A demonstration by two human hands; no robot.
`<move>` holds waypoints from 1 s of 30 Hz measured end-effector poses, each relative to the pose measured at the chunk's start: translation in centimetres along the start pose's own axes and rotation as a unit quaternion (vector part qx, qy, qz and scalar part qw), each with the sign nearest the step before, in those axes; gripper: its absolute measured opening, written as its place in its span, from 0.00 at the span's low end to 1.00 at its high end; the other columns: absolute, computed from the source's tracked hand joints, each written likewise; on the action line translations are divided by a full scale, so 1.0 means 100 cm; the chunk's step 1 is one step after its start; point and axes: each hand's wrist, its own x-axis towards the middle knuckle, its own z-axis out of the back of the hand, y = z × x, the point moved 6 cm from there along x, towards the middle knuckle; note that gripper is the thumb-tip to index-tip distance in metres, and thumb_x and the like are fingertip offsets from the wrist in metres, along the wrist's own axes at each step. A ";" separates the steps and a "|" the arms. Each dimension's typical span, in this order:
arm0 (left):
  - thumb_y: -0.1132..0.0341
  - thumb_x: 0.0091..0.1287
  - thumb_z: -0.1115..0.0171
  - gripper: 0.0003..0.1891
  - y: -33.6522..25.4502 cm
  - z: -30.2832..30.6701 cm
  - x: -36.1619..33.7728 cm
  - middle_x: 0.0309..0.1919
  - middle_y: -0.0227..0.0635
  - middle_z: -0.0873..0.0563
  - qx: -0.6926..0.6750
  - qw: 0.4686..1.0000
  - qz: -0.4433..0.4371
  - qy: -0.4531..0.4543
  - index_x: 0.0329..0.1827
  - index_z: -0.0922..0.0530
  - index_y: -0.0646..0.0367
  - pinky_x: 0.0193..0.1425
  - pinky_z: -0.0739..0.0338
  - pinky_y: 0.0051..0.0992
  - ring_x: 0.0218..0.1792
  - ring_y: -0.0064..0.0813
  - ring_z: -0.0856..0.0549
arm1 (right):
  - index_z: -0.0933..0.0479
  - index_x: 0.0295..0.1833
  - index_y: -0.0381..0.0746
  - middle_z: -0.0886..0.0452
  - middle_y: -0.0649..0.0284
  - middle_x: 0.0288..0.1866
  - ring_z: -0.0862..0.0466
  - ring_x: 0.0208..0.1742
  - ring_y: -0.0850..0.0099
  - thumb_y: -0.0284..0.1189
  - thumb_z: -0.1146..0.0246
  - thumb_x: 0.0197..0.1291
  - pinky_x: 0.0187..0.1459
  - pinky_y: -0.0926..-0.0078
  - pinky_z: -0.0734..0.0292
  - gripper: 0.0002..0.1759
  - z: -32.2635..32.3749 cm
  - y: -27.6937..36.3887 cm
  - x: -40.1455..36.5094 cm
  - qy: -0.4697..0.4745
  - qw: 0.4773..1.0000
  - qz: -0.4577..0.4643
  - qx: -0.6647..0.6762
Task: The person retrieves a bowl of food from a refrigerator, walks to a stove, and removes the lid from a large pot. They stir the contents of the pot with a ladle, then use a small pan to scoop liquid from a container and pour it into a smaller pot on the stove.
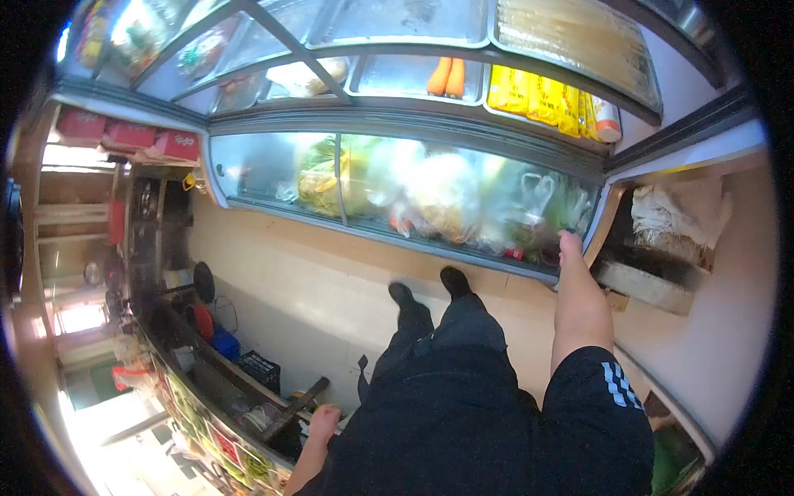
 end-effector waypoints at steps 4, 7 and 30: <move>0.61 0.56 0.40 0.20 -0.071 0.068 0.050 0.38 0.42 0.17 -0.080 0.996 -0.049 0.004 0.49 0.25 0.63 0.48 0.26 0.27 0.41 0.32 0.18 | 0.30 0.27 0.39 0.34 0.64 0.20 0.34 0.20 0.75 0.29 0.43 0.46 0.17 0.73 0.42 0.05 0.010 -0.006 0.026 -0.053 0.992 0.072 -0.090; 0.64 0.57 0.41 0.18 -0.118 0.104 0.083 0.37 0.40 0.17 -0.030 0.994 -0.105 -0.001 0.48 0.25 0.64 0.46 0.26 0.26 0.39 0.29 0.19 | 0.32 0.24 0.40 0.36 0.66 0.16 0.38 0.13 0.76 0.25 0.46 0.46 0.12 0.76 0.47 0.03 0.000 0.017 -0.035 -0.042 0.997 -0.033 -0.054; 0.65 0.57 0.40 0.17 -0.012 0.141 0.145 0.35 0.37 0.18 -0.194 0.981 -0.015 0.028 0.47 0.25 0.65 0.42 0.26 0.24 0.35 0.24 0.20 | 0.23 0.47 0.36 0.23 0.64 0.29 0.26 0.28 0.74 0.30 0.41 0.52 0.28 0.75 0.31 0.16 -0.463 0.064 -0.320 0.376 0.914 0.113 -0.101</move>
